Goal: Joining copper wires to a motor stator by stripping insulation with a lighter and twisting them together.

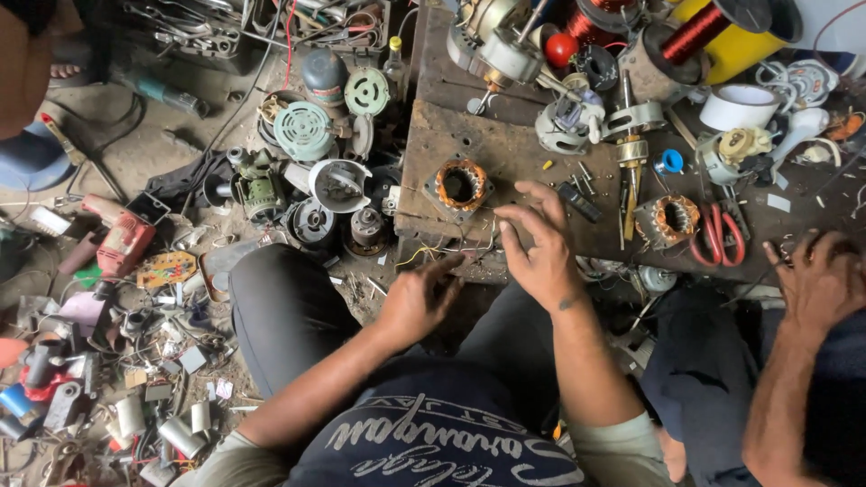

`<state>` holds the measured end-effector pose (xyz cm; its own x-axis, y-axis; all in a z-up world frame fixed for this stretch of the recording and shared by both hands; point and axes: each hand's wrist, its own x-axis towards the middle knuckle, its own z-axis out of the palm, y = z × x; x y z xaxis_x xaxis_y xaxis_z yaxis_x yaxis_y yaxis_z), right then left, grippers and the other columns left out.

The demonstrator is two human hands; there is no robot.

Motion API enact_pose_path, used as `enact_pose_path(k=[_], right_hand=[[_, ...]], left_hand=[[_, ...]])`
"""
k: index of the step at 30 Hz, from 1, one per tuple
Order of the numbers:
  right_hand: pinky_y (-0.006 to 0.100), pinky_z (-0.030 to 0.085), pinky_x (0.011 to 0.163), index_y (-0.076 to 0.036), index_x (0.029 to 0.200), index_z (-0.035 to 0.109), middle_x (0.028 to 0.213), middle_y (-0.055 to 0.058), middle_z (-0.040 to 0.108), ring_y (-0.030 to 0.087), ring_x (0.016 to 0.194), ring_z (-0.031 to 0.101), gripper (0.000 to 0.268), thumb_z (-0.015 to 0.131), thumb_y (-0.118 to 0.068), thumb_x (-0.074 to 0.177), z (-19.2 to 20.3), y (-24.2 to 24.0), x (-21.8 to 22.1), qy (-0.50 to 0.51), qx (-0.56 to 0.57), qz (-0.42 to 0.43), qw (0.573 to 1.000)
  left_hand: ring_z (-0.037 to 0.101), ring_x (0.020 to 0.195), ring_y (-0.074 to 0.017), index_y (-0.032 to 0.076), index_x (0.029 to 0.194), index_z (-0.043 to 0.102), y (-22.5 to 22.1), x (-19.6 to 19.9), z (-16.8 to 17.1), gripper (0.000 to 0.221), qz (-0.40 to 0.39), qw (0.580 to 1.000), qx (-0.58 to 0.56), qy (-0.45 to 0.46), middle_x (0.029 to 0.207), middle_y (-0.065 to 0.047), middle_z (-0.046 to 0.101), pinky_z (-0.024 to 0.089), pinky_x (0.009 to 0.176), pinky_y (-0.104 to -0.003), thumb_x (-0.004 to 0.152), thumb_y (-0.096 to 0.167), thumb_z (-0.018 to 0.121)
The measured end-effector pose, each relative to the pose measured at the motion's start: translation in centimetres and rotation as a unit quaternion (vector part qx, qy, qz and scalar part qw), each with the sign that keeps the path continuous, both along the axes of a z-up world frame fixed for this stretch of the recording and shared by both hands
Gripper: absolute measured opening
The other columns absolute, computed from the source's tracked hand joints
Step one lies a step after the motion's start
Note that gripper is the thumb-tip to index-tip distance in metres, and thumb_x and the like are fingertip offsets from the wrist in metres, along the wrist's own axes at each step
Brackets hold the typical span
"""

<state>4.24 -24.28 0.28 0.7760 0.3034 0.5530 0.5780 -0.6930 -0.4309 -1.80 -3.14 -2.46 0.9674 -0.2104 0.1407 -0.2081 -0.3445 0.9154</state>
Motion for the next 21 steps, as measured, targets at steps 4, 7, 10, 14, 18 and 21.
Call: enact_pose_path(k=[4, 7, 10, 14, 18, 21], right_hand=[[0.034, 0.057, 0.082, -0.013, 0.102, 0.074, 0.104, 0.002, 0.059, 0.022, 0.096, 0.065, 0.019, 0.066, 0.001, 0.091, -2.8, 0.3, -1.0, -0.004, 0.044, -0.025, 0.999], [0.034, 0.055, 0.070, -0.007, 0.105, 0.076, 0.085, 0.009, 0.066, 0.026, 0.076, 0.066, 0.020, 0.065, 0.002, 0.091, -0.9, 3.5, -3.3, 0.029, 0.107, 0.015, 0.994], [0.026, 0.056, 0.057, -0.017, 0.103, 0.078, 0.078, 0.001, 0.074, 0.018, 0.067, 0.072, 0.014, 0.075, -0.013, 0.090, -2.9, 4.5, -4.0, 0.077, 0.096, -0.046, 0.991], [0.027, 0.055, 0.053, -0.017, 0.103, 0.078, 0.077, 0.003, 0.075, 0.015, 0.063, 0.070, 0.013, 0.074, -0.015, 0.091, -3.2, 5.6, -4.3, 0.117, 0.126, -0.061, 0.983], [0.036, 0.051, 0.048, -0.006, 0.105, 0.078, 0.071, 0.014, 0.073, 0.025, 0.057, 0.068, 0.015, 0.072, -0.010, 0.092, -3.2, 6.0, -4.4, 0.145, 0.158, -0.056, 0.975], [0.038, 0.052, 0.049, -0.005, 0.107, 0.077, 0.072, 0.016, 0.073, 0.027, 0.059, 0.069, 0.017, 0.072, -0.009, 0.091, -3.3, 6.5, -4.4, 0.177, 0.173, -0.059, 0.967]], left_hand=[[0.074, 0.081, -0.0441, 0.010, 0.108, 0.076, 1.1, 0.0, -2.5, 0.024, -0.013, 0.999, 0.028, -0.010, 0.086, -0.018, 0.077, 0.059, 0.068, -0.054, 0.088, 0.022, 0.069], [0.074, 0.070, -0.0403, 0.013, 0.099, 0.075, 2.1, 0.4, -5.4, 0.018, 0.086, 0.993, 0.056, -0.063, 0.083, -0.013, 0.074, 0.059, 0.060, -0.048, 0.087, 0.027, 0.076], [0.072, 0.070, -0.0378, 0.018, 0.106, 0.068, 3.1, 0.8, -1.3, 0.031, 0.134, 0.971, 0.127, -0.151, 0.088, -0.007, 0.064, 0.059, 0.060, -0.050, 0.083, 0.036, 0.080], [0.071, 0.067, -0.0358, 0.023, 0.102, 0.069, 2.2, 2.3, -1.7, 0.024, 0.144, 0.961, 0.137, -0.193, 0.088, -0.002, 0.061, 0.059, 0.058, -0.048, 0.083, 0.032, 0.080], [0.066, 0.053, -0.0284, 0.018, 0.098, 0.074, 2.0, 2.3, -1.4, 0.010, 0.119, 0.988, -0.005, -0.100, 0.060, -0.003, 0.058, 0.053, 0.049, -0.038, 0.088, 0.023, 0.074], [0.064, 0.046, -0.0270, 0.011, 0.100, 0.075, 2.2, 2.1, -1.2, 0.013, 0.105, 0.991, -0.082, -0.022, 0.051, -0.011, 0.062, 0.048, 0.047, -0.034, 0.091, 0.020, 0.072]])
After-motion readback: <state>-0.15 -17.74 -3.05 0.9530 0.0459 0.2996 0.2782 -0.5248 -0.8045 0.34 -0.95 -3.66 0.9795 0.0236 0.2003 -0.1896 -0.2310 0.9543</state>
